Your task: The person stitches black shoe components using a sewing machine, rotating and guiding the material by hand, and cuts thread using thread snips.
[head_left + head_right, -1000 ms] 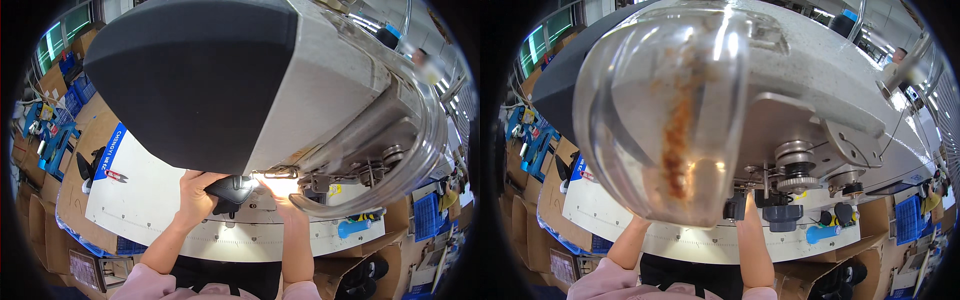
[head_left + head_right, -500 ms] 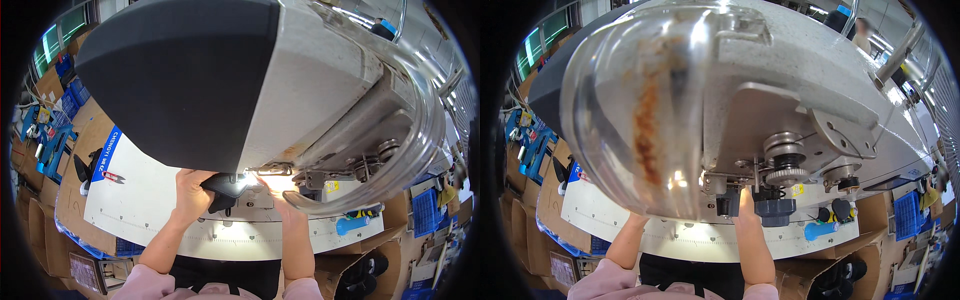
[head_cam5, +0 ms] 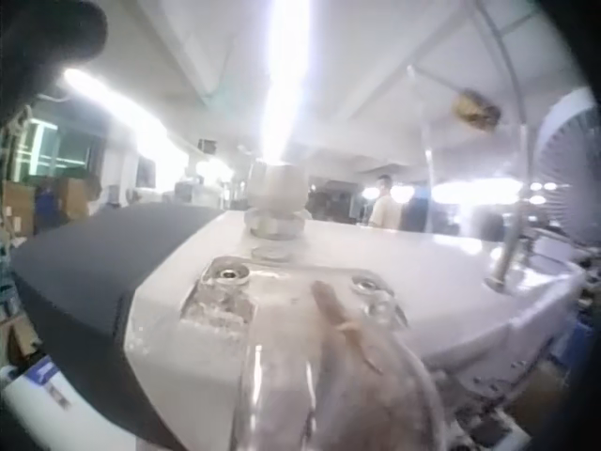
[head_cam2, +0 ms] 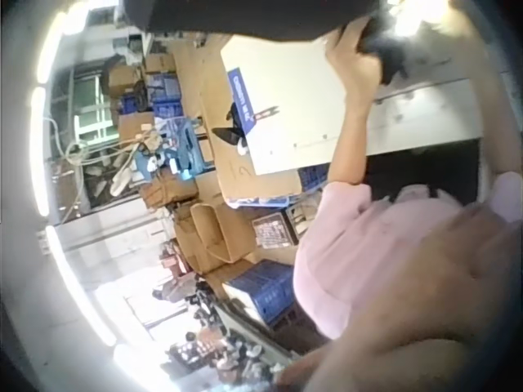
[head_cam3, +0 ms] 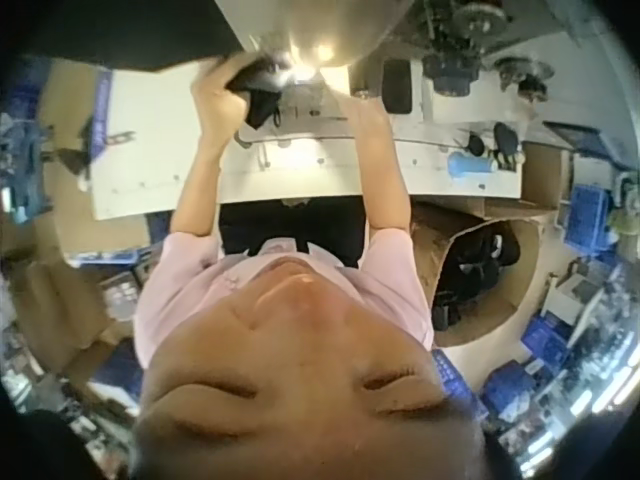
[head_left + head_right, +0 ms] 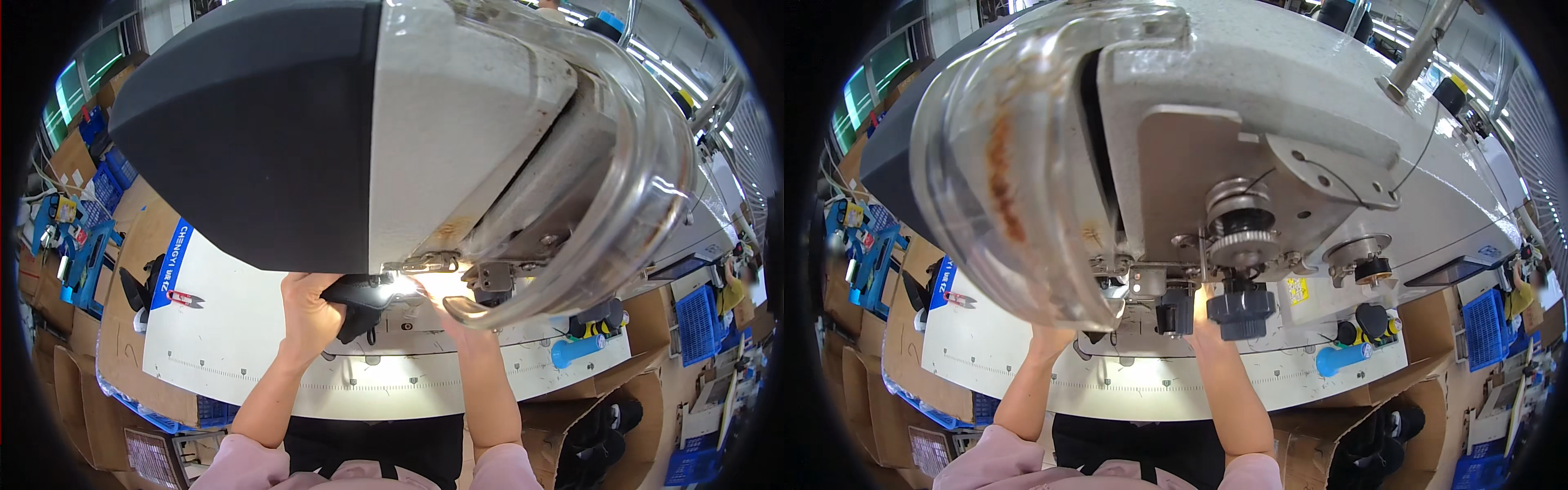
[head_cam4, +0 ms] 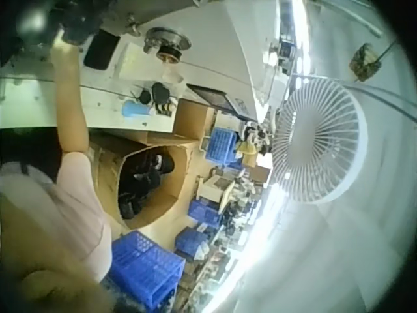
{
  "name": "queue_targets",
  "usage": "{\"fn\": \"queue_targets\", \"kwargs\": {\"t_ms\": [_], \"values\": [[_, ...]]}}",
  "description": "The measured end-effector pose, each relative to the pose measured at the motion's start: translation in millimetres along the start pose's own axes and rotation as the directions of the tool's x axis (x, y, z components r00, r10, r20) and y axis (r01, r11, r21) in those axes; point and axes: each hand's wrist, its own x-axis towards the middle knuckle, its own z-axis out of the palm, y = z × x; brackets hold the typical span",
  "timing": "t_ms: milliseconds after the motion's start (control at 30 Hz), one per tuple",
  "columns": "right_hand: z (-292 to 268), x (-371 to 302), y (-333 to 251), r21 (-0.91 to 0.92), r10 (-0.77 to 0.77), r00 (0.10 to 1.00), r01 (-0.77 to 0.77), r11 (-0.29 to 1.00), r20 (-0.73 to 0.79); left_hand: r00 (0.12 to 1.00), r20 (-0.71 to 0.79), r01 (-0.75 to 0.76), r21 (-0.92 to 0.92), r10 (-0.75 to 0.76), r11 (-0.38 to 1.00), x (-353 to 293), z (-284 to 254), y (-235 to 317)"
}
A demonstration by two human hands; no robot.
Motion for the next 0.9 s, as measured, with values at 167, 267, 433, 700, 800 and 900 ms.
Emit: {"fn": "queue_targets", "kwargs": {"t_ms": [167, 267, 433, 700, 800, 900], "values": [[-46, 6, 13, -0.360, -0.062, 0.995, 0.084, 0.929, 0.072, 0.998, 0.067, 0.014, 0.107, -0.022, 0.994, 2, -6, -3], [-78, 7, 25, -0.581, -0.078, 0.987, 0.148, 0.801, 0.144, 0.999, 0.031, 0.030, 0.115, -0.034, 0.993, 2, -3, 2], [-128, 15, 42, -0.833, -0.095, 0.965, 0.261, 0.488, 0.246, 0.998, 0.064, 0.004, 0.214, -0.018, 0.977, -10, 0, 20], [-98, 18, 20, -0.518, -0.062, 0.995, 0.095, 0.850, 0.081, 0.998, 0.001, -0.059, 0.376, 0.063, 0.925, -35, -4, 35], [-73, 21, 13, -0.274, -0.007, 1.000, 0.005, 0.962, -0.005, 0.984, 0.070, -0.180, 0.348, 0.166, 0.920, -15, -2, 31], [-54, 13, 5, -0.012, 0.052, 0.995, -0.053, 0.999, -0.085, 0.986, 0.110, -0.157, 0.317, 0.128, 0.935, -6, 0, 30]]}}
